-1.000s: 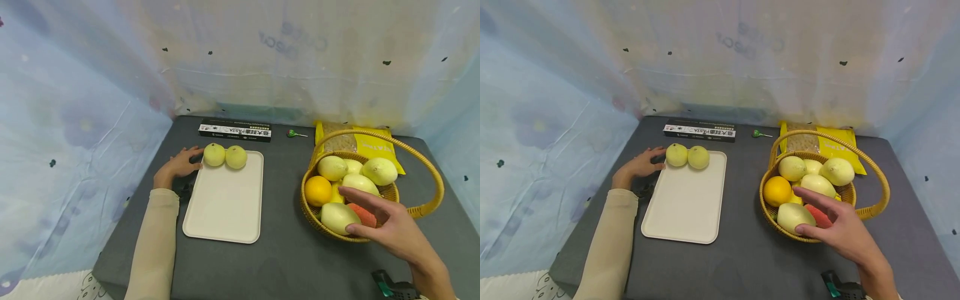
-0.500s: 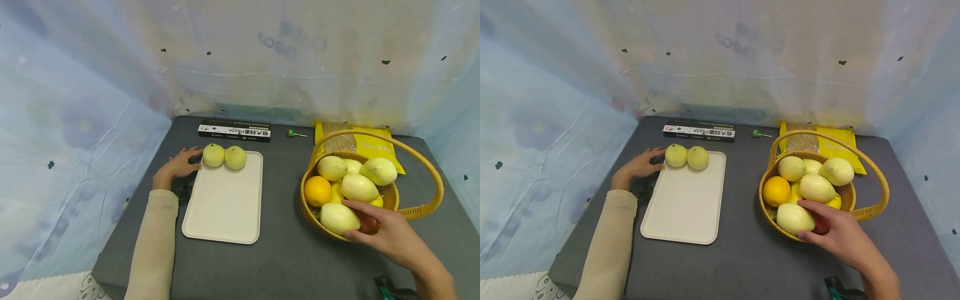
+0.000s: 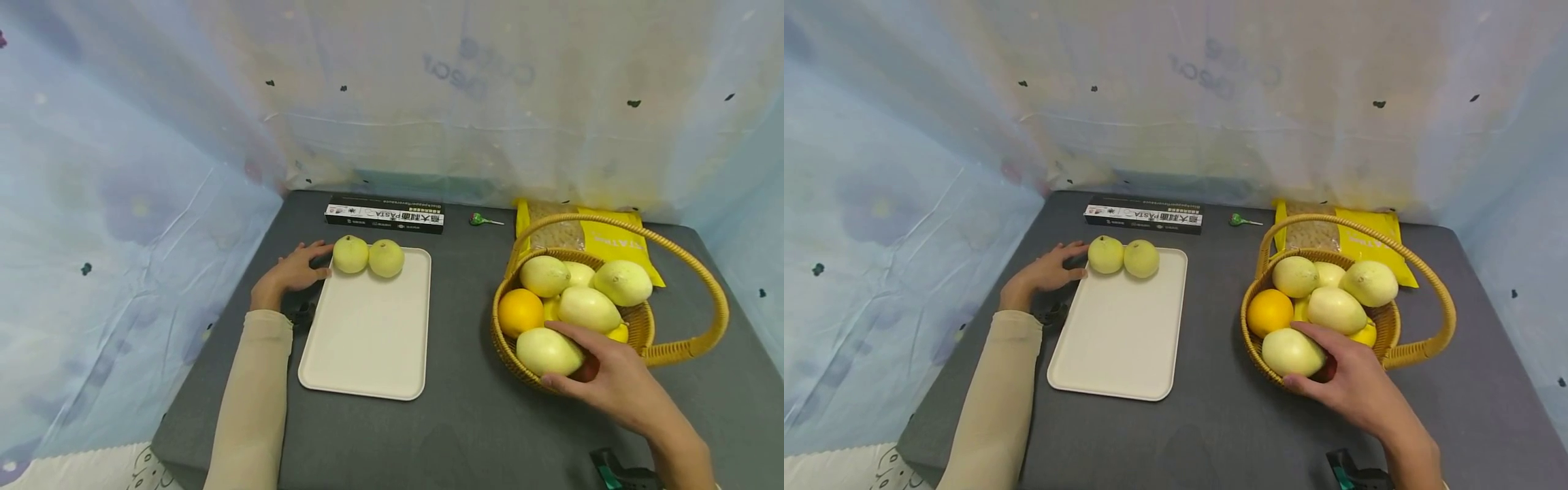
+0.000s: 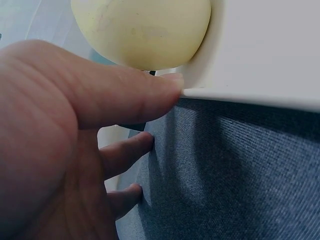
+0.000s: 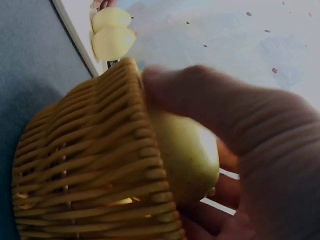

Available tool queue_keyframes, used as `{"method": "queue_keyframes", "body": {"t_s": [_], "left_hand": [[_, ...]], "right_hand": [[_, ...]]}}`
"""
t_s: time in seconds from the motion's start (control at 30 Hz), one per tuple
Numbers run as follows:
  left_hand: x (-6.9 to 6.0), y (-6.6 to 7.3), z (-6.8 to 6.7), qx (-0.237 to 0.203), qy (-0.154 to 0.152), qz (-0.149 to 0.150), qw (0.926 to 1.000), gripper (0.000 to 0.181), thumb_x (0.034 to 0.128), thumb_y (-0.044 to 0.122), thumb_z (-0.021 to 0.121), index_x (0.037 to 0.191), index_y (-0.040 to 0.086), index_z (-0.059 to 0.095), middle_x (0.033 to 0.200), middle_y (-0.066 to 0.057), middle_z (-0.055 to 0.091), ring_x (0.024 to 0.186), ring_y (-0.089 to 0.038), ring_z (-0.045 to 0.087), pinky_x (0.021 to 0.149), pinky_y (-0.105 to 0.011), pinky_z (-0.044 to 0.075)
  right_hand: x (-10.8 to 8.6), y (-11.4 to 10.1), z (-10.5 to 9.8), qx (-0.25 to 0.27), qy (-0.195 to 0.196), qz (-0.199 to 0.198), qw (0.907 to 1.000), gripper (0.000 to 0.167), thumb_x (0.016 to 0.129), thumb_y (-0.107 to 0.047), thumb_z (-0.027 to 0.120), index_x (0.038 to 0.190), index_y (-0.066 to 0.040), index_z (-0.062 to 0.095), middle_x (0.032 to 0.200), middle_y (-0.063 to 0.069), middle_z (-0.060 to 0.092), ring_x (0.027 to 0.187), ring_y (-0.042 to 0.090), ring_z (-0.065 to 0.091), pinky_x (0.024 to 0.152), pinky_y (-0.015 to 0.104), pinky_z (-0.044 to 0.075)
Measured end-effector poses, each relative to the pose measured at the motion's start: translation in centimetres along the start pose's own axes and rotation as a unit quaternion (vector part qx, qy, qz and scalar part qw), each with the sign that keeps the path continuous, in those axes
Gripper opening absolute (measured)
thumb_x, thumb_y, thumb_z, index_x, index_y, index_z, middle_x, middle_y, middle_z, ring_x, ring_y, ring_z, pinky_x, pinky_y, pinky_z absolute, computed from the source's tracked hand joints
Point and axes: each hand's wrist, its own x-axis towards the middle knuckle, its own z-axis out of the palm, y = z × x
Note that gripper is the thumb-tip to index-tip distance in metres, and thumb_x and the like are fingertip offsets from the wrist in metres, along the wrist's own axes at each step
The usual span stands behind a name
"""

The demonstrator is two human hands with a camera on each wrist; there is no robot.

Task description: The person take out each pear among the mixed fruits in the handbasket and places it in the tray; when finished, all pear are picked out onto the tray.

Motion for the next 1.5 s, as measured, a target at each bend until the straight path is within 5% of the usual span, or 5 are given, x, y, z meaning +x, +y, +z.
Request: {"method": "queue_keyframes", "body": {"t_s": [0.53,0.8,1.03,1.3,1.5], "left_hand": [[-0.1,0.3,-0.1,0.002,0.001,0.002,1.0,0.071,0.1112,0.029,0.063,0.174,0.018,0.034,0.184,-0.019,0.012,0.168,-0.055,-0.006,0.118,-0.091,-0.009],[-0.1,0.2,-0.1,-0.004,0.001,0.0,1.0,0.07,0.1113,0.029,0.063,0.174,0.018,0.034,0.184,-0.019,0.013,0.168,-0.055,-0.007,0.118,-0.091,-0.01],[-0.1,0.1,-0.1,-0.004,0.001,-0.001,1.0,0.07,0.1114,0.028,0.064,0.174,0.018,0.034,0.184,-0.019,0.013,0.168,-0.054,-0.007,0.118,-0.091,-0.01],[0.1,-0.1,0.1,-0.001,0.002,-0.006,1.0,0.07,0.1117,0.029,0.063,0.175,0.02,0.033,0.185,-0.017,0.013,0.168,-0.054,-0.005,0.119,-0.091,-0.01],[0.3,-0.3,0.1,-0.001,0.0,-0.004,1.0,0.071,0.1112,0.028,0.063,0.175,0.02,0.033,0.185,-0.018,0.013,0.168,-0.054,-0.006,0.118,-0.091,-0.01]], "right_hand": [[0.2,-0.4,-0.7,-0.1,0.049,-0.023,0.9936,0.073,0.071,-0.037,0.105,0.135,-0.02,0.074,0.123,0.004,0.079,0.097,0.008,0.063,0.083,0.013,0.044],[0.0,-0.1,-0.6,-0.088,0.037,0.038,0.9947,0.076,0.074,-0.046,0.103,0.138,-0.017,0.072,0.113,0.01,0.078,0.085,0.01,0.061,0.067,0.031,0.049],[-0.3,0.0,-0.3,-0.081,0.037,0.004,0.996,0.077,0.075,-0.038,0.104,0.143,-0.023,0.071,0.128,0.007,0.077,0.1,0.005,0.062,0.08,0.015,0.046],[-0.3,0.0,-0.8,-0.033,0.053,0.043,0.9971,0.079,0.076,-0.03,0.104,0.146,-0.027,0.069,0.128,0.015,0.077,0.097,-0.007,0.057,0.077,0.01,0.044],[0.1,-0.8,-1.0,0.032,0.076,0.025,0.9963,0.084,0.076,-0.011,0.102,0.15,-0.027,0.067,0.139,-0.011,0.071,0.103,-0.007,0.06,0.085,0.005,0.047]]}}
